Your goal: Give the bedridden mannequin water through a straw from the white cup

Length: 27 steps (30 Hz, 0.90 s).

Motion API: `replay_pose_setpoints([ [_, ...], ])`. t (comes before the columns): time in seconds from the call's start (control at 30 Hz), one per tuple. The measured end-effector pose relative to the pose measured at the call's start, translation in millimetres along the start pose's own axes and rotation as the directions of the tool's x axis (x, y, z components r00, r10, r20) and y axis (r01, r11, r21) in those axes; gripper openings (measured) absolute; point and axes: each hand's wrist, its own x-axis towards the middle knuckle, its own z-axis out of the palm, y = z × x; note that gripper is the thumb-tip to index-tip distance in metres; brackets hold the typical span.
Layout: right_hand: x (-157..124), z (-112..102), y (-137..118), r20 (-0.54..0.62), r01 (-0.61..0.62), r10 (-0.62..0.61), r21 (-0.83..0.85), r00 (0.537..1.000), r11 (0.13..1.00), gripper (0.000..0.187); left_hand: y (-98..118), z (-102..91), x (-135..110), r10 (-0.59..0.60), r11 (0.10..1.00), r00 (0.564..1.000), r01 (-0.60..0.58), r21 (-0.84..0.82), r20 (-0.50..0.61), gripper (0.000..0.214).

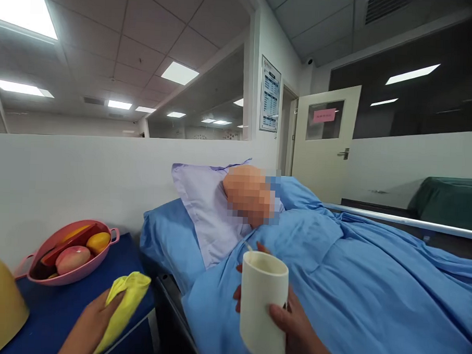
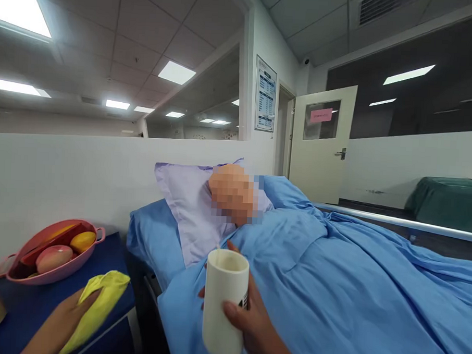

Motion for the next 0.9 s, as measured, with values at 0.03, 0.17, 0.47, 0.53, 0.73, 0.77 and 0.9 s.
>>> replay_pose_setpoints([
  [0.03, 8, -10, -8, -0.009, 0.029, -0.029, -0.022, 1.000, 0.999, 0.084, 29, 10.3, -6, -0.078, 0.968, 0.993, 0.096, -0.233, 0.083, 0.050],
  [0.17, 30, -47, -23, -0.111, 0.105, -0.112, -0.071, 0.988, 0.992, 0.100, 129, 50.6, -23, -0.198, 0.553, 0.909, 0.413, -0.723, 0.368, 0.059],
  [0.47, 41, -102, -44, -0.272, 0.047, -0.094, -0.174, 0.958, 0.984, 0.098, 271, 128.7, 1, -0.047, -0.018, 0.810, 0.585, -0.811, 0.585, 0.052],
  [0.53, 51, -113, -49, -0.269, 0.024, -0.075, -0.190, 0.960, 0.982, 0.093, 294, 149.1, 10, 0.004, -0.158, 0.805, 0.587, -0.794, 0.594, 0.050],
  [0.73, 92, -146, -51, -0.236, 0.059, -0.150, -0.351, 0.960, 0.934, 0.072, 331, 212.4, 25, 0.106, -0.473, 0.847, 0.503, -0.723, 0.521, 0.048],
  [0.77, 97, -150, -48, -0.216, 0.076, -0.165, -0.366, 0.962, 0.927, 0.072, 333, 220.4, 24, 0.143, -0.493, 0.849, 0.507, -0.707, 0.509, 0.052],
  [0.9, 103, -167, -35, -0.173, 0.097, -0.170, -0.365, 0.970, 0.926, 0.081, 330, 237.4, 20, 0.267, -0.557, 0.835, 0.541, -0.630, 0.481, 0.065],
])
